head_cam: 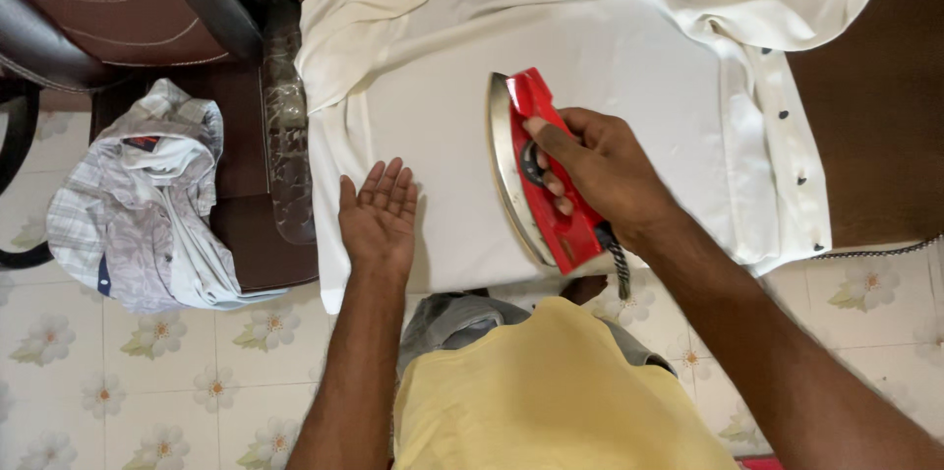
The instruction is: The person irons a white long-sleeved shirt laid out on a wooden desk. They smooth the fabric with their hands and use a red electric iron to press the shirt's body and sleeves, then lift the shirt to display it.
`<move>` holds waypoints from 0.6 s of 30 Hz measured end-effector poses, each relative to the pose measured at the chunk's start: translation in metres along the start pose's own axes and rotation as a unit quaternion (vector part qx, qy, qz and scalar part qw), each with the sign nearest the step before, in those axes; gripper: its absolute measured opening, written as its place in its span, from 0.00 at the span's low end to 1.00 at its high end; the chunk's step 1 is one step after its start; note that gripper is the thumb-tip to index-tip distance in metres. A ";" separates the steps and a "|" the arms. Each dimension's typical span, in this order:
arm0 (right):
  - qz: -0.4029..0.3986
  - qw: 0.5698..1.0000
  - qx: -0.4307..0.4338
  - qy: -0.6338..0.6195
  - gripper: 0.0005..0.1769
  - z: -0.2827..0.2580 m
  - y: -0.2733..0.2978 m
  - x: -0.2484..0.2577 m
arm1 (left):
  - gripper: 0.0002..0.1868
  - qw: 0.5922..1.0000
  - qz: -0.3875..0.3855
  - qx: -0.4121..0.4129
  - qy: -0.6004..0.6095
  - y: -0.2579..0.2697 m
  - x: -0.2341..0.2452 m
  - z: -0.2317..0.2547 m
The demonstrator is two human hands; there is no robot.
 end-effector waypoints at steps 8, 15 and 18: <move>-0.060 0.995 0.004 0.085 0.19 0.013 -0.092 -0.085 | 0.36 0.998 0.011 -0.027 0.048 -0.020 0.034 0.041; -0.060 0.994 -0.037 0.081 0.22 0.029 -0.133 -0.118 | 0.38 0.998 0.001 -0.059 -0.014 -0.027 0.037 0.051; -0.059 0.994 -0.011 0.087 0.22 0.034 -0.142 -0.125 | 0.38 0.996 0.022 -0.060 -0.056 -0.032 0.046 0.053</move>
Point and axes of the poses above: each hand's wrist, its own y-axis away from the middle knuckle, its own x-axis out of the back of the hand, z = x × y, the point moved 7 cm from there along -y, towards the middle knuckle, and after that the axes turned 8 degrees about -z, right-handed, at the moved point
